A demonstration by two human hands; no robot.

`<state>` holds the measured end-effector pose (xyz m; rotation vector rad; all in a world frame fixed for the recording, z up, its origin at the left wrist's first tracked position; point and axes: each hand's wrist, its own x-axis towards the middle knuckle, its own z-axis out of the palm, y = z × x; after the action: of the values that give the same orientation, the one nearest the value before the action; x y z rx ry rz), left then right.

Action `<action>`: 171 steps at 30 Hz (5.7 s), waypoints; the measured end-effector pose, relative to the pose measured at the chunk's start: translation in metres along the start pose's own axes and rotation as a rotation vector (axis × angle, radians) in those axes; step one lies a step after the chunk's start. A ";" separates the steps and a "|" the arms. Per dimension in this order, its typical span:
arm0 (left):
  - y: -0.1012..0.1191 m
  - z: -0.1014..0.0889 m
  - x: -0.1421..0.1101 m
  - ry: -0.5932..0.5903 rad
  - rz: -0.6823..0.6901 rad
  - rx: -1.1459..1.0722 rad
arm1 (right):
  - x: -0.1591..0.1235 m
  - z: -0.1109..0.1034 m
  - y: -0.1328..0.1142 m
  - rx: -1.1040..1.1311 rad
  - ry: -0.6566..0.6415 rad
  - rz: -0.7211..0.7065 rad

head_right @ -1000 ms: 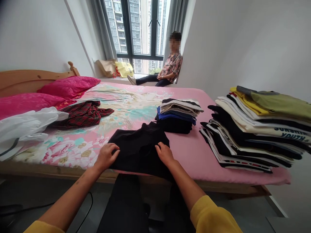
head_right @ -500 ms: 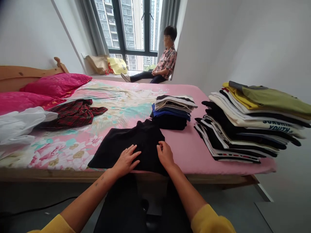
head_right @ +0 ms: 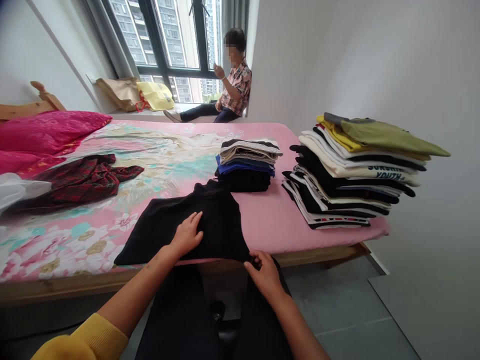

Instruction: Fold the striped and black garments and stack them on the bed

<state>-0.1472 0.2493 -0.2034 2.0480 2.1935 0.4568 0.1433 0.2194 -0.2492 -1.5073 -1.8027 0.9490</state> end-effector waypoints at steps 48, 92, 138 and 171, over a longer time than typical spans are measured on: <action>-0.067 -0.034 -0.026 -0.080 -0.073 0.101 | 0.133 0.084 -0.096 -0.610 -0.086 -0.242; -0.059 -0.023 -0.093 -0.048 0.094 -0.029 | 0.057 0.086 -0.100 -0.328 -0.310 -0.702; -0.254 -0.033 0.098 0.017 -0.397 -0.333 | 0.314 0.187 -0.151 -0.898 -0.284 -0.582; -0.187 -0.083 -0.002 0.064 0.227 0.205 | 0.179 0.079 -0.157 -0.838 -0.432 -0.902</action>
<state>-0.3486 0.2266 -0.1789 2.4369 2.1310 0.3329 -0.0394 0.3684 -0.1645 -0.6506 -3.0120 0.0247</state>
